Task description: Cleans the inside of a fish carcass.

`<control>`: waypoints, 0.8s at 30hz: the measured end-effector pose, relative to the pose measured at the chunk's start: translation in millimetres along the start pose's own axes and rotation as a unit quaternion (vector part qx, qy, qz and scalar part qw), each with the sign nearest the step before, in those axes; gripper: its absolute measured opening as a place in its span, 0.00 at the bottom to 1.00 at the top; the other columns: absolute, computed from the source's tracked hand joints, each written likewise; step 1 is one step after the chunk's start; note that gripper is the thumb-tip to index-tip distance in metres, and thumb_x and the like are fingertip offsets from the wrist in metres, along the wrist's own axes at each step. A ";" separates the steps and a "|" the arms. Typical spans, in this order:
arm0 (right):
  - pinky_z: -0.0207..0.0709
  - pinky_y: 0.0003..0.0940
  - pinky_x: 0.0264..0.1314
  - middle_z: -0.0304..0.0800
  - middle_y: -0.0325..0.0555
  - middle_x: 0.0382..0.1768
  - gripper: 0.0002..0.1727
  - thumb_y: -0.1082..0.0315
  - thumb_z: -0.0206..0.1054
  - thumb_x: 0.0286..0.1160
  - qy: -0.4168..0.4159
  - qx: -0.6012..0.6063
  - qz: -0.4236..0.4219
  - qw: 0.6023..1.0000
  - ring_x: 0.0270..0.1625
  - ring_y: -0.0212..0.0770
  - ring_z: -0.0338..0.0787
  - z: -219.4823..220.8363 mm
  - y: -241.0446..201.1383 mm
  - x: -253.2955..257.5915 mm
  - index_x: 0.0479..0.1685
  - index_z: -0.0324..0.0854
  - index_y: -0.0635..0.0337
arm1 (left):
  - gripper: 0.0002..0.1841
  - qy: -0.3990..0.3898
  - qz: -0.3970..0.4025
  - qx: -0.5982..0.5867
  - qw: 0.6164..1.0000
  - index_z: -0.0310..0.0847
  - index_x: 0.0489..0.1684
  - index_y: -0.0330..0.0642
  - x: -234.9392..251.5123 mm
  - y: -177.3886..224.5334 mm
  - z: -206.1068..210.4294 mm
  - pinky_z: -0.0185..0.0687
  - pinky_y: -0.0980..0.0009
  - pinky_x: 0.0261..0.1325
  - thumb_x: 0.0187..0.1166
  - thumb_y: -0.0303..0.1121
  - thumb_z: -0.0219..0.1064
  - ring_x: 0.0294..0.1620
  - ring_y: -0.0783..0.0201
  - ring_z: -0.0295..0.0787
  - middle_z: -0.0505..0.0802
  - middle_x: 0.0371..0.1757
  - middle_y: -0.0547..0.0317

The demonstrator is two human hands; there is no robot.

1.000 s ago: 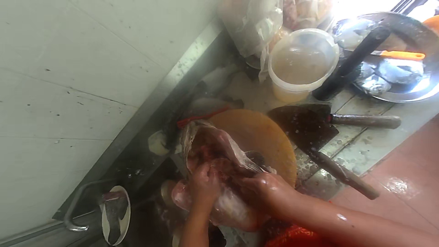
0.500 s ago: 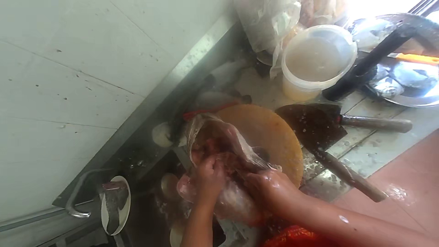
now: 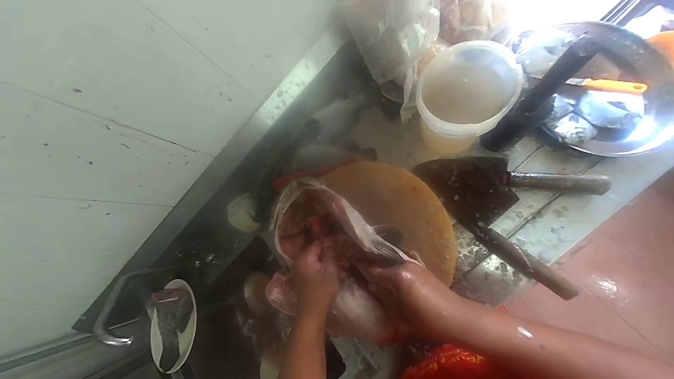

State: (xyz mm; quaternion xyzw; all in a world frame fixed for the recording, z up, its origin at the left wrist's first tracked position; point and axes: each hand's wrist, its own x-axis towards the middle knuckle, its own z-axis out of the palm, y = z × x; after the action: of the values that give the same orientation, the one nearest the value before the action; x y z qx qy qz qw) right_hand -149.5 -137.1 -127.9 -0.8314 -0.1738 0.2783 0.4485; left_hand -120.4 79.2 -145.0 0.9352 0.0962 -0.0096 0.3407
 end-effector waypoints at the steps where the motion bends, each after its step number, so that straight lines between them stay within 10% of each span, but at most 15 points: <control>1: 0.87 0.52 0.57 0.94 0.43 0.45 0.18 0.55 0.53 0.91 0.005 0.001 -0.007 1.000 0.51 0.43 0.94 0.6 2.1 -0.8 0.66 0.85 0.45 | 0.11 0.008 0.007 0.004 1.000 0.90 0.34 0.46 0.2 -0.3 0.9 0.88 0.64 0.33 0.85 0.36 0.63 0.27 0.71 0.88 0.90 0.26 0.65; 6: 0.87 0.52 0.49 0.91 0.43 0.35 0.17 0.53 0.54 0.91 -0.018 -0.016 -0.005 1.000 0.44 0.44 0.93 -2.6 1.8 12.0 0.46 0.86 0.51 | 0.13 0.015 0.005 0.023 1.000 0.88 0.31 0.44 -1.6 3.9 1.4 0.84 0.62 0.33 0.86 0.36 0.62 0.26 0.68 0.85 0.88 0.25 0.63; 19: 0.85 0.50 0.62 0.94 0.47 0.47 0.18 0.58 0.54 0.91 -0.044 0.057 -0.044 0.996 0.53 0.44 0.93 -14.1 12.2 3.9 0.65 0.86 0.52 | 0.14 0.045 0.024 0.048 0.998 0.87 0.29 0.43 -1.8 6.4 3.6 0.84 0.63 0.32 0.85 0.36 0.62 0.24 0.69 0.85 0.87 0.22 0.63; 24: 0.86 0.53 0.52 0.91 0.46 0.40 0.16 0.57 0.55 0.91 -0.061 0.023 -0.036 0.997 0.47 0.46 0.92 -15.1 6.3 23.9 0.50 0.87 0.54 | 0.14 0.050 0.036 0.058 0.996 0.87 0.29 0.40 -2.9 6.8 3.9 0.84 0.63 0.35 0.85 0.34 0.62 0.27 0.68 0.85 0.87 0.24 0.60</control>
State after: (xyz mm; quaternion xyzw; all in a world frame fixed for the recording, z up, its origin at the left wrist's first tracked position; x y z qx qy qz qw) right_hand -121.2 -137.4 -133.9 -0.7956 -0.2245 0.3159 0.4656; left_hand -121.8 71.1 -143.4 0.9557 0.0783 0.0442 0.2803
